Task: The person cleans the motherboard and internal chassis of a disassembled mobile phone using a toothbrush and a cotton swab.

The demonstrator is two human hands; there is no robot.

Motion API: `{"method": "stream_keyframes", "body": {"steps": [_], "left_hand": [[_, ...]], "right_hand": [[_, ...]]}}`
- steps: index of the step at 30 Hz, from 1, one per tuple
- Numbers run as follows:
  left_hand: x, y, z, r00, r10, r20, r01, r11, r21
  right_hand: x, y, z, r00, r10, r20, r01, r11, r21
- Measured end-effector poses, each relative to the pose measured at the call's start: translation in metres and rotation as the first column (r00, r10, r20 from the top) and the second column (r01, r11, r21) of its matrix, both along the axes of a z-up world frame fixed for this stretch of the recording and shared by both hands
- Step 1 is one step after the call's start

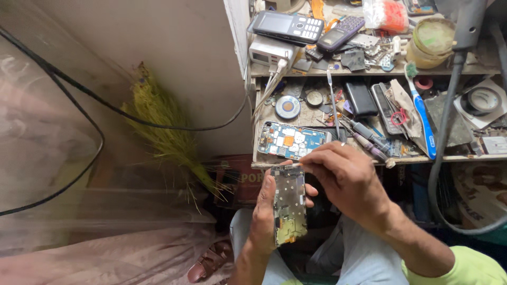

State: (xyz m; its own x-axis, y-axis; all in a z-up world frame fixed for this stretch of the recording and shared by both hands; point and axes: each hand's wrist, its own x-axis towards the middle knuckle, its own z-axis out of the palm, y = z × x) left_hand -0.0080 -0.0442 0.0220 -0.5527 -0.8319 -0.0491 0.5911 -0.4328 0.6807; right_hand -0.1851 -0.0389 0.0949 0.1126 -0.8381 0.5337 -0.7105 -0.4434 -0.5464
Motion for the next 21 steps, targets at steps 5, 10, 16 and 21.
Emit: {"method": "stream_keyframes", "body": {"steps": [5, 10, 16, 21], "left_hand": [[-0.001, 0.001, -0.001, 1.0, 0.023, 0.02, -0.023, 1.0, -0.02], [-0.001, 0.007, -0.006, 0.991, 0.082, 0.109, -0.081, 0.997, -0.01], [-0.003, 0.006, -0.012, 0.979, 0.163, 0.125, -0.149, 0.982, -0.114], [-0.001, 0.009, -0.025, 0.959, 0.205, 0.195, -0.165, 0.965, -0.205]], "right_hand": [[0.014, -0.001, 0.003, 1.0, 0.018, 0.0, -0.018, 1.0, -0.021], [0.022, 0.0, -0.003, 1.0, -0.007, -0.028, 0.006, 0.999, -0.032], [0.026, 0.001, -0.007, 0.992, -0.014, -0.126, 0.005, 0.997, -0.071], [0.025, 0.002, -0.011, 0.992, 0.007, -0.127, -0.013, 0.999, -0.048]]}}
